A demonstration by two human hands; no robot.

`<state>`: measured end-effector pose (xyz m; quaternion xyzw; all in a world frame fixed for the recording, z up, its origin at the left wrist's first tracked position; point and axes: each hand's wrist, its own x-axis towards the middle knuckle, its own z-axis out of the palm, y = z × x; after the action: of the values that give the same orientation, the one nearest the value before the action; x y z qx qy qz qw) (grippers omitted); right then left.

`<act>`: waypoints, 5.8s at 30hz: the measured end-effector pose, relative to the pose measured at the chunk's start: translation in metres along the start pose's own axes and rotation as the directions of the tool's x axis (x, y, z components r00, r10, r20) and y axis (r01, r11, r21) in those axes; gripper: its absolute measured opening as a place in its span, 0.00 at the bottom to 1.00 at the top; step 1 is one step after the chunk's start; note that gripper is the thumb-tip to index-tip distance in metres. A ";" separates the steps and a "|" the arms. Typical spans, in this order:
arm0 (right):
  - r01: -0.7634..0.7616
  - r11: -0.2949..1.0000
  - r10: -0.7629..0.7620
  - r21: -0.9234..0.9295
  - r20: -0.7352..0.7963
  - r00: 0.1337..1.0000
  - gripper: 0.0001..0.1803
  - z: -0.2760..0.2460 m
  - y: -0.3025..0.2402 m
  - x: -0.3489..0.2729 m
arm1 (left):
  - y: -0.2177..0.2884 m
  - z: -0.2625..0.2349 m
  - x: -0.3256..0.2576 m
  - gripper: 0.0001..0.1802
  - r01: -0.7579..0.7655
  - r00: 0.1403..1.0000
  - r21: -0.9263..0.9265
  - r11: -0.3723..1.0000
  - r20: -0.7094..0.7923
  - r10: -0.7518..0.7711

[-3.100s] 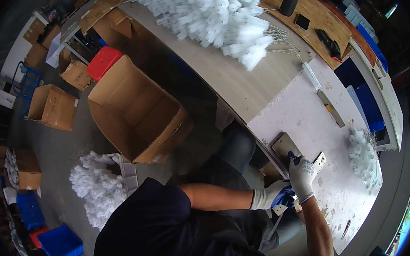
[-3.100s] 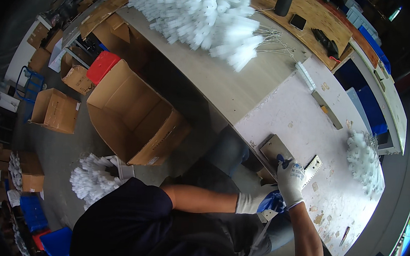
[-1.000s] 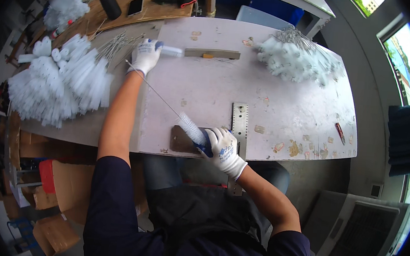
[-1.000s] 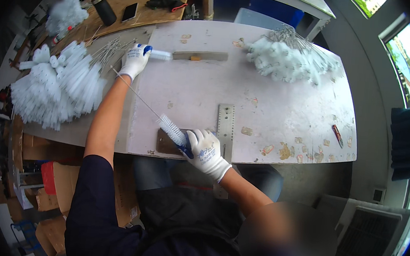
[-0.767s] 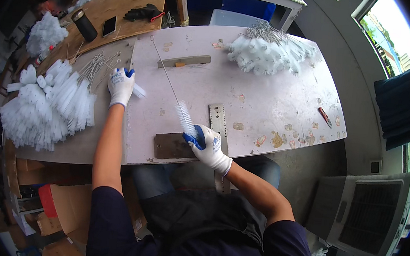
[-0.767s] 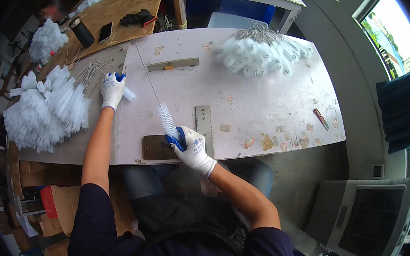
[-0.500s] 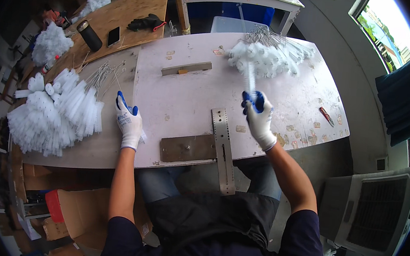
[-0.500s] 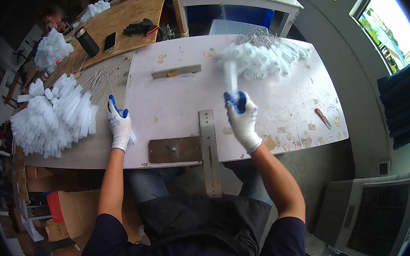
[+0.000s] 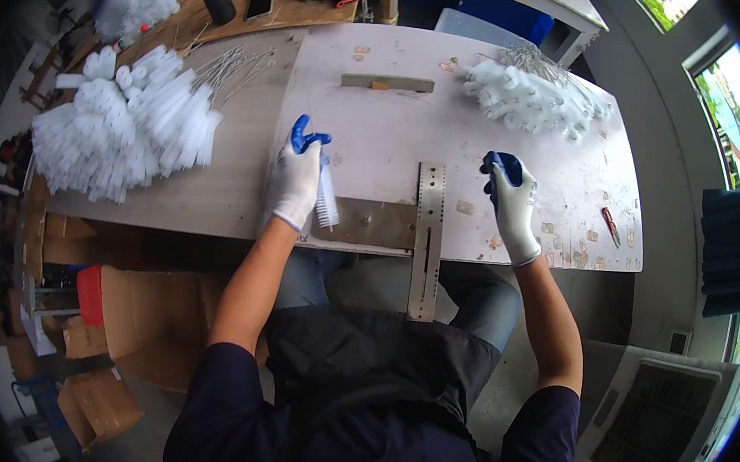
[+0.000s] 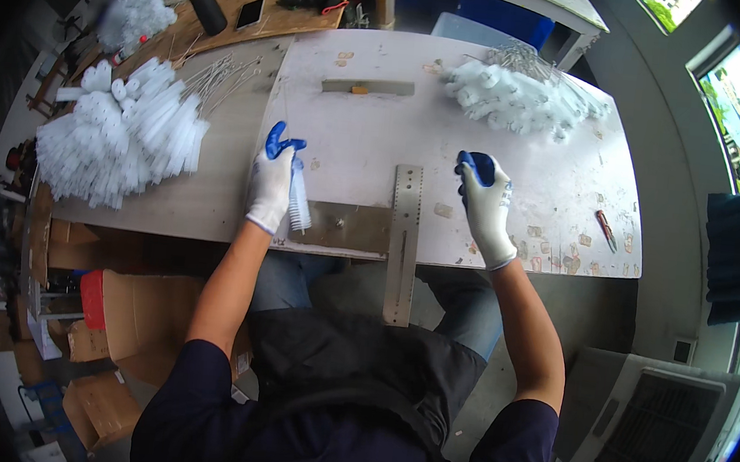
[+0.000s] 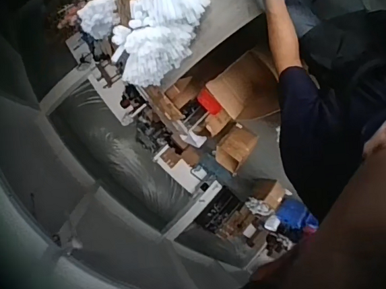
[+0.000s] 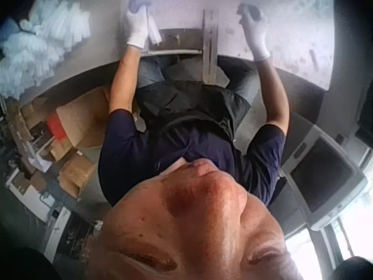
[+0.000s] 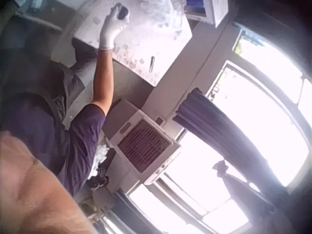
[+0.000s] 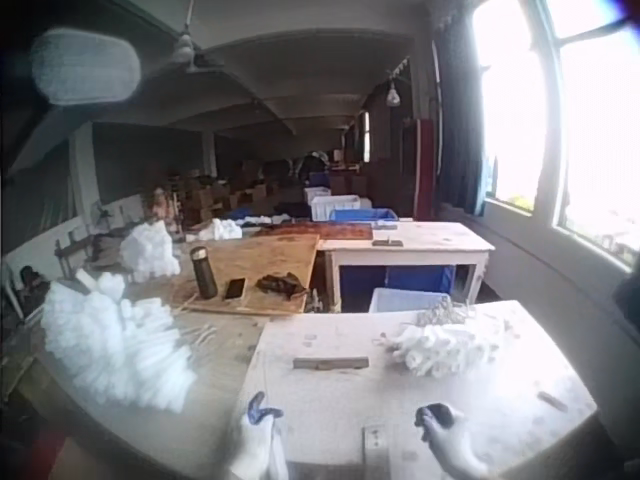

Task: Assembling and quality-checking industrial white-bristled brushes at a workshop workbench.

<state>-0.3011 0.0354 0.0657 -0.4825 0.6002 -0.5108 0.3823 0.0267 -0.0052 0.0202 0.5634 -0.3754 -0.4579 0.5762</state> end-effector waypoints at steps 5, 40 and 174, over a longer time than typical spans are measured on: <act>0.076 0.970 0.063 -0.229 0.544 0.837 0.16 0.092 -0.012 -0.055 | 0.009 0.057 -0.006 0.28 0.021 0.999 -0.251 0.968 0.042 -0.011; 0.306 0.692 0.130 -0.654 0.530 0.838 0.22 0.138 0.004 -0.030 | -0.010 0.059 0.012 0.15 0.473 0.869 -0.352 0.808 0.335 -0.364; 0.198 0.881 -0.201 -0.430 0.039 0.979 0.14 0.083 0.032 0.018 | 0.103 -0.145 0.183 0.12 0.020 0.968 0.837 -0.546 0.120 0.219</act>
<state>-0.2321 -0.0017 0.0192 -0.6123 0.6468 -0.4037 0.2094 0.2300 -0.1401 0.0951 0.7602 -0.5967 0.2113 -0.1461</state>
